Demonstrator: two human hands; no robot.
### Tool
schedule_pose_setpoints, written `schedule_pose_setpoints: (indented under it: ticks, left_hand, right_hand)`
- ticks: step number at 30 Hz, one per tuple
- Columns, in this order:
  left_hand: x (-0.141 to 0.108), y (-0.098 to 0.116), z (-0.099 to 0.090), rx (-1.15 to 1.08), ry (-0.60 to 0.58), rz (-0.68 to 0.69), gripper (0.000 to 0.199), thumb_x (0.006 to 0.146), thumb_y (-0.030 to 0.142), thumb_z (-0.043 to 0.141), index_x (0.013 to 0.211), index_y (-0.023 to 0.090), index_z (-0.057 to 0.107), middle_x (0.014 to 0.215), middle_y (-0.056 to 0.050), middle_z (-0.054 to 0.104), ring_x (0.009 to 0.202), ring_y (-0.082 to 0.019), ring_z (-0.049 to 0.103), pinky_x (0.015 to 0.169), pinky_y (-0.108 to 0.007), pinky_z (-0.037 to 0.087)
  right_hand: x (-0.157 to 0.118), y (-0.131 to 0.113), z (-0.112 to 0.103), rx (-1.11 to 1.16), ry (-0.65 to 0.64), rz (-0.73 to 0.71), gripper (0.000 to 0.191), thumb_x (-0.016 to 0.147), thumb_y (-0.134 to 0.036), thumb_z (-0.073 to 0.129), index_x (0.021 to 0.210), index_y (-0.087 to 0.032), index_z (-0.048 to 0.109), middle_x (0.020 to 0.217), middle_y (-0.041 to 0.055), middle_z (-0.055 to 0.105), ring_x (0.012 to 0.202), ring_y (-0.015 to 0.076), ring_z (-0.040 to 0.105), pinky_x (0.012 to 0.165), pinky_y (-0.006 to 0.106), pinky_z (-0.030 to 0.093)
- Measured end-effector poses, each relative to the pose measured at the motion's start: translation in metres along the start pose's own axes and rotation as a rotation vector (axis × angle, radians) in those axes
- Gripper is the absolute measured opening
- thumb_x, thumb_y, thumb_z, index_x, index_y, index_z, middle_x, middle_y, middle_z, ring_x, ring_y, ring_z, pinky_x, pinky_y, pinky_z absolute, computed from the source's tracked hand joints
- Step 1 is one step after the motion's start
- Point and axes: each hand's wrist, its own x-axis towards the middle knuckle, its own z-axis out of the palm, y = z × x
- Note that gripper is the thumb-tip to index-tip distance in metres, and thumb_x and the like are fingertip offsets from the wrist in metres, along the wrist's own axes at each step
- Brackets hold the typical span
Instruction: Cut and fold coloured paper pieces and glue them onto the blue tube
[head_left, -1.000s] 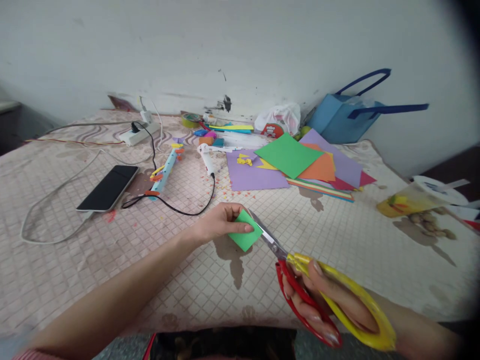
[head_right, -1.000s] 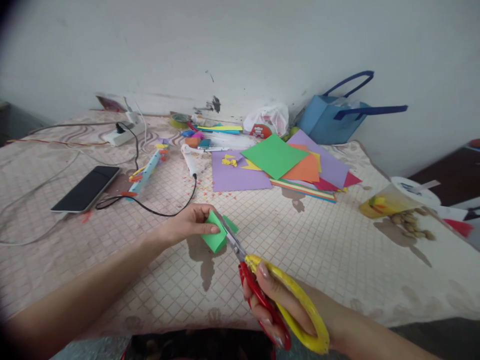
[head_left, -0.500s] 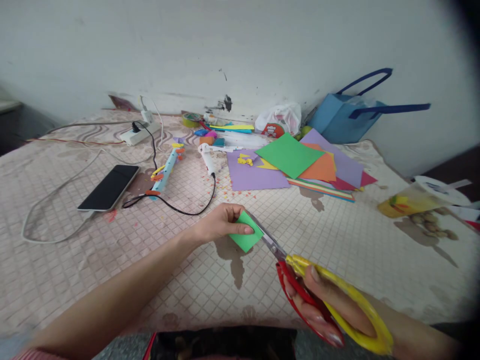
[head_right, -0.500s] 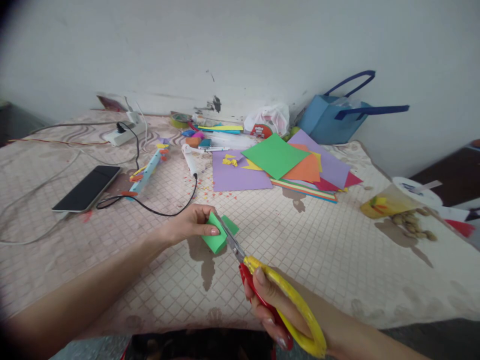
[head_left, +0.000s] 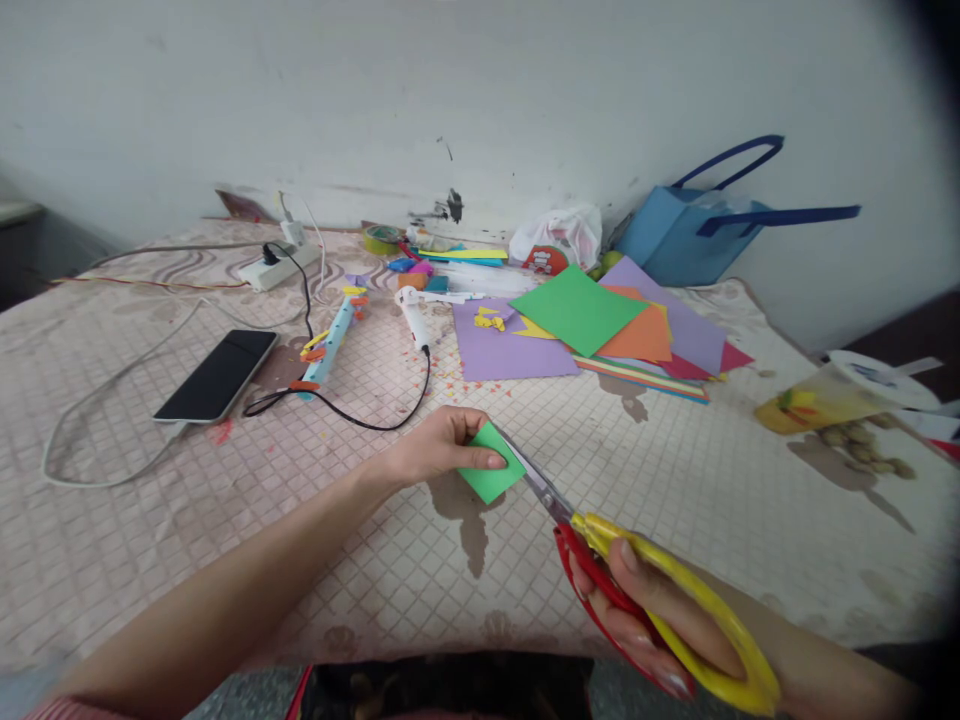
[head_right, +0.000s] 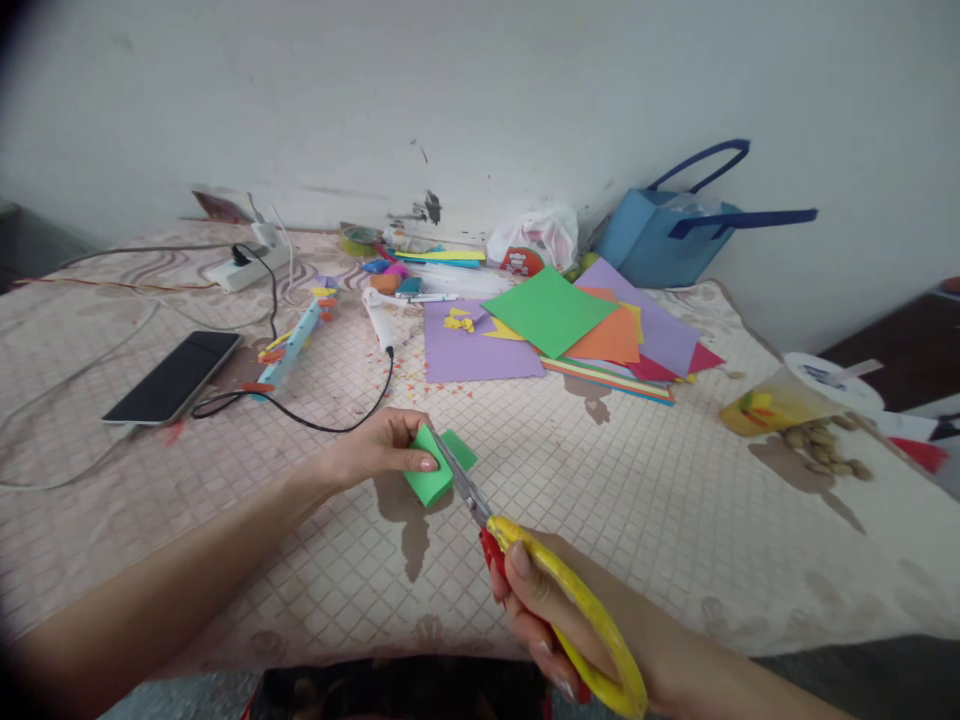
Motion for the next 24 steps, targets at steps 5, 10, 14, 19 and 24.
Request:
schedule_pose_setpoints:
  ticks: [5,10,14,19,24]
  left_hand:
    - [-0.001,0.002,0.002,0.002,-0.003,-0.004,0.026,0.063,0.026,0.079,0.078,0.01,0.064,0.074,-0.004,0.069,0.063,-0.011,0.062,0.062,-0.023,0.05]
    - [-0.001,0.003,0.003,-0.003,-0.026,-0.003,0.025,0.064,0.026,0.079,0.078,0.01,0.065,0.075,-0.003,0.069,0.065,-0.011,0.062,0.063,-0.022,0.05]
    - [-0.002,0.004,0.004,-0.011,-0.066,-0.004,0.021,0.065,0.023,0.078,0.077,0.011,0.066,0.073,-0.001,0.069,0.064,-0.01,0.062,0.063,-0.02,0.05]
    - [-0.001,0.003,0.003,-0.021,-0.083,-0.013,0.019,0.066,0.021,0.077,0.079,0.011,0.067,0.076,-0.001,0.069,0.066,-0.009,0.062,0.065,-0.021,0.05]
    - [-0.001,0.003,0.002,-0.009,-0.087,-0.02,0.019,0.067,0.02,0.076,0.08,0.011,0.066,0.076,-0.001,0.069,0.066,-0.009,0.062,0.066,-0.021,0.05]
  right_hand:
    - [0.002,-0.008,0.002,-0.041,0.017,-0.012,0.058,0.078,-0.076,0.033,0.083,-0.019,0.044,0.051,-0.0081,0.042,0.031,0.0032,0.034,0.031,0.016,0.031]
    - [0.003,-0.008,0.001,-0.033,0.005,-0.019,0.056,0.079,-0.074,0.034,0.086,-0.019,0.045,0.052,-0.0076,0.043,0.032,0.0033,0.034,0.032,0.016,0.031]
    - [0.003,-0.005,0.0,-0.032,-0.007,-0.022,0.054,0.081,-0.072,0.035,0.086,-0.019,0.046,0.051,-0.0075,0.042,0.032,0.0033,0.033,0.032,0.015,0.03]
    - [0.003,0.006,-0.005,-0.003,-0.009,-0.059,0.05,0.085,-0.067,0.032,0.09,-0.02,0.046,0.054,-0.0074,0.041,0.033,0.0024,0.033,0.033,0.014,0.03]
    - [0.006,0.016,-0.01,-0.007,-0.003,-0.037,0.054,0.082,-0.072,0.032,0.089,-0.021,0.044,0.052,-0.0081,0.039,0.031,0.0029,0.031,0.029,0.014,0.027]
